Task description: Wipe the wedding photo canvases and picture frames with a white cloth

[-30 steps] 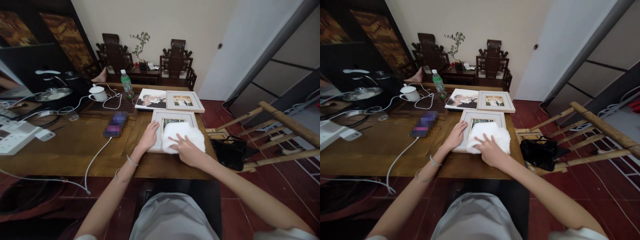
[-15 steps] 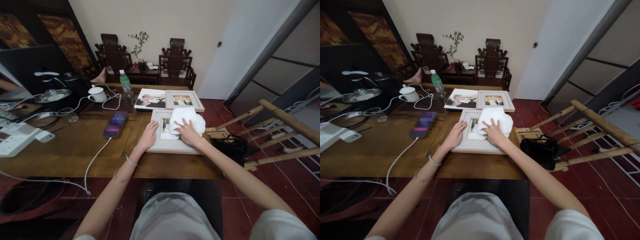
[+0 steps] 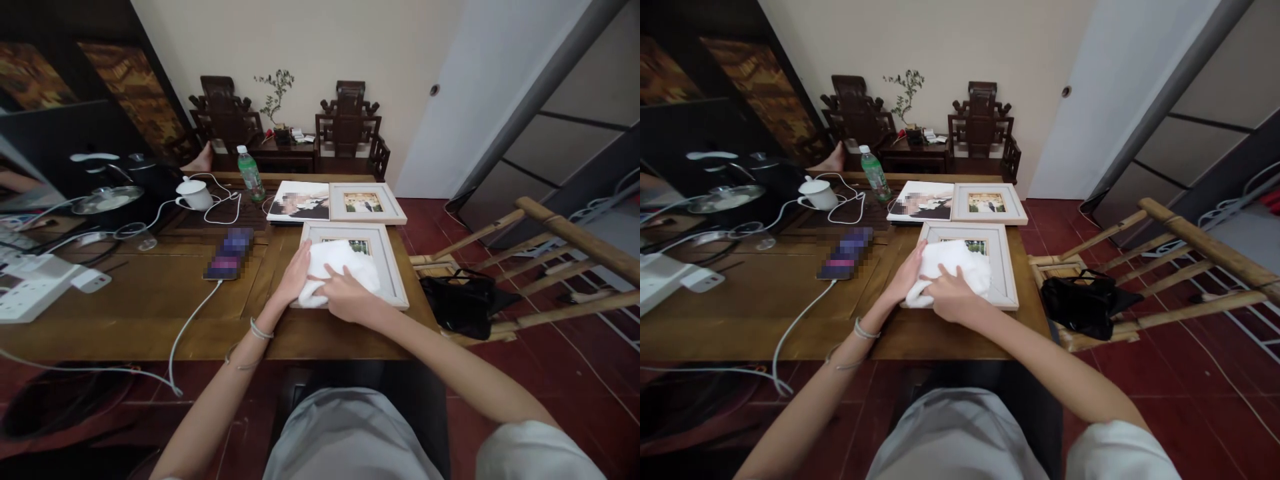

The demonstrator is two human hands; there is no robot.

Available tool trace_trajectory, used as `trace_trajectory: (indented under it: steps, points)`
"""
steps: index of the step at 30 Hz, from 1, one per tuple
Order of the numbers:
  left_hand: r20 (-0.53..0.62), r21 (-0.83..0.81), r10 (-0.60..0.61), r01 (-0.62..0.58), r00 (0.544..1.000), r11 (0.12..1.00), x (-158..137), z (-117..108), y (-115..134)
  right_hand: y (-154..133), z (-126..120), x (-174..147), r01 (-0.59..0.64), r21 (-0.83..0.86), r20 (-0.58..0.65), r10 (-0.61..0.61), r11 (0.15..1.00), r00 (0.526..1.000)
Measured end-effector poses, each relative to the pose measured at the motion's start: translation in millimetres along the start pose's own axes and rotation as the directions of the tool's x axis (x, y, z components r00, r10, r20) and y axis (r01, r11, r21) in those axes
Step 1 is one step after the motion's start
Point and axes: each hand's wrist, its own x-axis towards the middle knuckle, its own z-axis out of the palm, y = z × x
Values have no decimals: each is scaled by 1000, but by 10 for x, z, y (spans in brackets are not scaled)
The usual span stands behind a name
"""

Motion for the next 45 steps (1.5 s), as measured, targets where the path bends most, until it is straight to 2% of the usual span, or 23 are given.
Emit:
trace_trajectory:
  steps: [3,8,11,13,16,20,23,25,28,30,32,35,38,41,45]
  points:
    - [1,30,60,-60,998,998,-21,7,0,245,25,264,-62,-38,-85,59,997,995]
    - [39,152,148,-152,988,977,-34,-8,-35,678,28,751,-174,-182,-275,120,968,954]
    - [67,208,177,-187,982,960,-28,-6,-44,767,14,932,-226,-215,-314,152,950,937]
    - [74,222,173,-185,982,957,-26,3,-31,748,20,941,-222,-217,-300,152,951,942]
    - [46,202,188,-193,981,960,-27,14,5,675,50,785,-192,-194,-266,136,962,954]
    - [-51,197,248,-234,967,952,-26,15,15,616,57,353,-120,-147,-162,95,982,982]
    - [-19,238,269,-257,963,937,-25,20,-20,609,-7,-70,-48,-94,-61,43,994,997]
    - [26,265,263,-260,964,929,-28,28,-48,628,-77,-344,-84,-60,0,84,995,996]
    - [63,285,242,-249,968,925,-38,41,-80,730,-173,-621,-221,-57,52,224,974,973]
    - [72,284,235,-246,969,927,-43,48,-95,856,-195,-659,-292,-80,26,295,953,955]
    - [76,282,233,-245,969,927,-44,53,-110,1010,-175,-576,-333,-116,-62,328,936,943]
    - [65,287,251,-259,966,922,-35,57,-139,1206,-102,-333,-361,-166,-201,327,918,924]
    - [44,293,283,-283,958,913,-16,60,-173,1234,-38,-169,-368,-184,-250,319,911,914]
    - [35,300,290,-287,956,910,0,64,-192,1050,-11,-253,-311,-172,-204,275,935,939]
    - [35,292,276,-274,960,916,4,74,-184,626,-57,-647,-260,-90,-27,259,961,966]
